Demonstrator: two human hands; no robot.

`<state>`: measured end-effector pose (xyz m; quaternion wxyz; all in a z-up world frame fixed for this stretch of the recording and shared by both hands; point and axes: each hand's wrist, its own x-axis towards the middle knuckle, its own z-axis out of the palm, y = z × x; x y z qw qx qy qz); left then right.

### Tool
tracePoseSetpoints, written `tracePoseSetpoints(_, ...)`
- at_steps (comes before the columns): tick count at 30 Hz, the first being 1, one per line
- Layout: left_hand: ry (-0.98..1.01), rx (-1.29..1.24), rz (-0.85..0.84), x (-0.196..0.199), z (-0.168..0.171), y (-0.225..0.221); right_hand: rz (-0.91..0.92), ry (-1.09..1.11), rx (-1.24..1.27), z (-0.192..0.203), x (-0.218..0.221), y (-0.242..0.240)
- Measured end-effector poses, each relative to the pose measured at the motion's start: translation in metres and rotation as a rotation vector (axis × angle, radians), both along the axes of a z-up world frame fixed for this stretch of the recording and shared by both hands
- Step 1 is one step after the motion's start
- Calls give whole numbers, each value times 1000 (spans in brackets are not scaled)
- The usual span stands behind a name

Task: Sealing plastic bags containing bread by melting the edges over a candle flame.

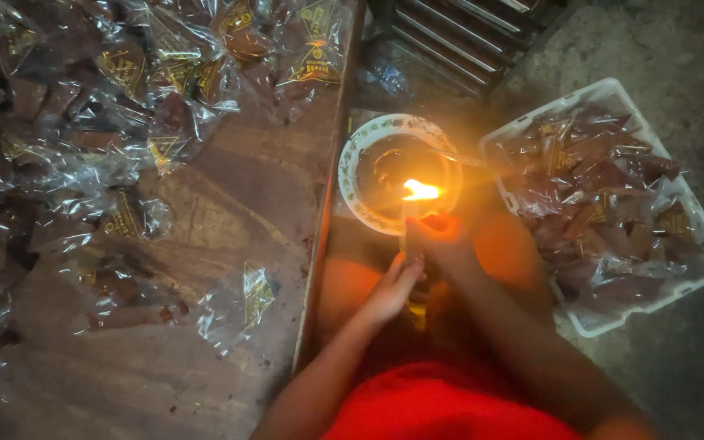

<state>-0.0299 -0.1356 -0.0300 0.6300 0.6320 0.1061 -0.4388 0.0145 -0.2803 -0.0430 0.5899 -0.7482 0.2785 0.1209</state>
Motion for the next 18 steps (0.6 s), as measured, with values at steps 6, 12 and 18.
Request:
tracePoseSetpoints(6, -119, -103, 225, -9, -107, -8, -139, 29, 133, -29, 16, 1)
tracePoseSetpoints(12, -140, 37, 60, -7, -39, -12, -104, 382, -28, 126, 7, 33)
tracePoseSetpoints(18, -804, -62, -293, -12, -17, -1, 96, 107, 491, -55, -60, -89)
